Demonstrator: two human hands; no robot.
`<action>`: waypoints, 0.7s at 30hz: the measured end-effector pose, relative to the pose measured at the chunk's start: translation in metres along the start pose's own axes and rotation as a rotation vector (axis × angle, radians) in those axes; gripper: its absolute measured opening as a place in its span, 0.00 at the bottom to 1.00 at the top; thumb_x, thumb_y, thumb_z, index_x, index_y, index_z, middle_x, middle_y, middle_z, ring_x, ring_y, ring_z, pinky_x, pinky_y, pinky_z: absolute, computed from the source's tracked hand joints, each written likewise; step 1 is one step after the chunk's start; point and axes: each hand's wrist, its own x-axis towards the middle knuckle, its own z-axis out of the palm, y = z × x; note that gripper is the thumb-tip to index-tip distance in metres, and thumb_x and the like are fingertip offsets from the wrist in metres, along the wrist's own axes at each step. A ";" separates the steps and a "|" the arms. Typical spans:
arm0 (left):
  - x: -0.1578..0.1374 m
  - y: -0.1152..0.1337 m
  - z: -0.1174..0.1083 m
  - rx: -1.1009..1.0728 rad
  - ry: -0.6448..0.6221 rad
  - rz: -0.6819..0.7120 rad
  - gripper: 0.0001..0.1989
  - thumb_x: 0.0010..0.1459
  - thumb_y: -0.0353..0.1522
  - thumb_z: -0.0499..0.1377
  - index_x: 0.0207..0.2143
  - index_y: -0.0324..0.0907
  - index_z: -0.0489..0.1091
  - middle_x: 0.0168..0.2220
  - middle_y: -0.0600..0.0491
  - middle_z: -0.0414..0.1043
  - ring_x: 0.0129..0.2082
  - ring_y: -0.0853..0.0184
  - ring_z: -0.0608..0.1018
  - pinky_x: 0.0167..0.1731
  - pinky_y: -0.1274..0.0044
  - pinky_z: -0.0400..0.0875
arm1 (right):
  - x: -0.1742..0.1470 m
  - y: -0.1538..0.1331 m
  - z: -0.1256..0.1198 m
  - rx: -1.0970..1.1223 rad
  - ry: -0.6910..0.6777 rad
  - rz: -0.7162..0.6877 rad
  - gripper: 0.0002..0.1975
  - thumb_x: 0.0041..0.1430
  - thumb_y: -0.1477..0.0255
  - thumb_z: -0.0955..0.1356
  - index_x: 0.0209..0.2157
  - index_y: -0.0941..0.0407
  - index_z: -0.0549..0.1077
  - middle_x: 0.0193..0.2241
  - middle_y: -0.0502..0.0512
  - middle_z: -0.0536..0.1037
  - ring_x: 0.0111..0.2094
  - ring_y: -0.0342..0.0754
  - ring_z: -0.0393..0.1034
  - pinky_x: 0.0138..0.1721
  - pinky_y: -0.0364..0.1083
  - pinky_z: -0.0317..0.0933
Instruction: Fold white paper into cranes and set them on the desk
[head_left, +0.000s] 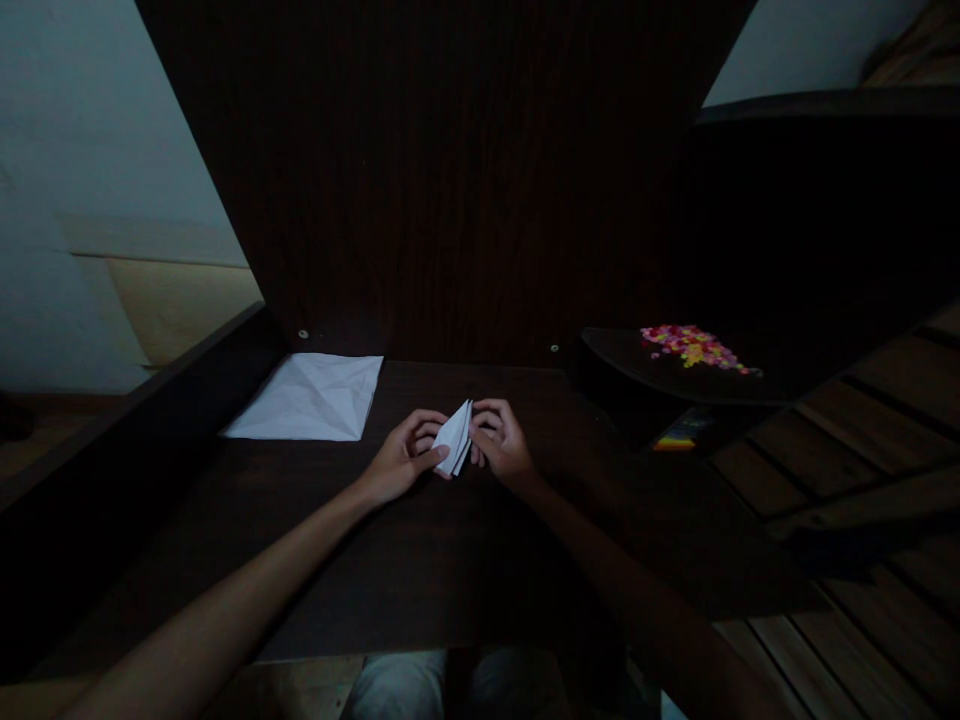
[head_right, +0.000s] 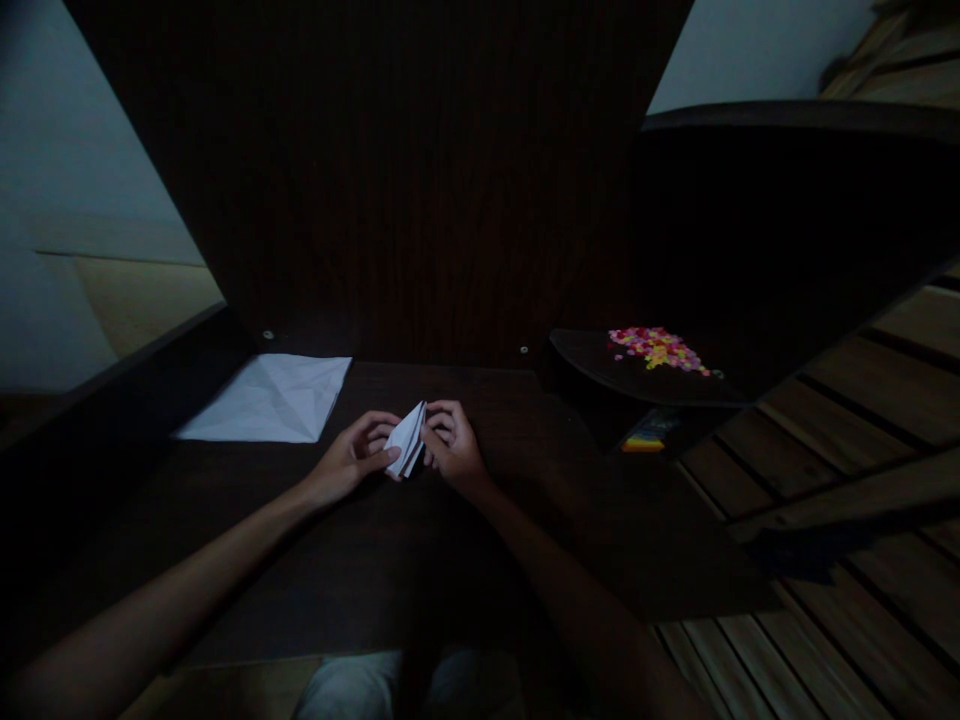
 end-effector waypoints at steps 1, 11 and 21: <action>0.000 0.000 0.000 -0.003 0.012 0.005 0.22 0.46 0.33 0.66 0.41 0.41 0.61 0.35 0.53 0.66 0.32 0.67 0.74 0.27 0.73 0.76 | 0.000 0.000 0.001 -0.009 -0.003 0.003 0.17 0.53 0.62 0.66 0.41 0.52 0.58 0.27 0.44 0.66 0.14 0.35 0.60 0.12 0.36 0.52; 0.002 -0.001 0.000 -0.077 0.114 -0.011 0.20 0.43 0.32 0.67 0.34 0.42 0.58 0.34 0.57 0.65 0.32 0.69 0.74 0.28 0.74 0.75 | -0.006 -0.003 0.000 0.018 -0.107 0.006 0.27 0.46 0.69 0.72 0.45 0.51 0.57 0.30 0.46 0.67 0.24 0.39 0.65 0.23 0.40 0.64; 0.000 -0.001 -0.001 -0.127 0.106 -0.024 0.17 0.44 0.30 0.66 0.35 0.40 0.62 0.36 0.54 0.68 0.35 0.67 0.75 0.32 0.72 0.75 | -0.004 -0.002 0.000 0.055 -0.129 0.026 0.21 0.45 0.71 0.71 0.43 0.54 0.64 0.29 0.47 0.67 0.24 0.40 0.65 0.24 0.42 0.69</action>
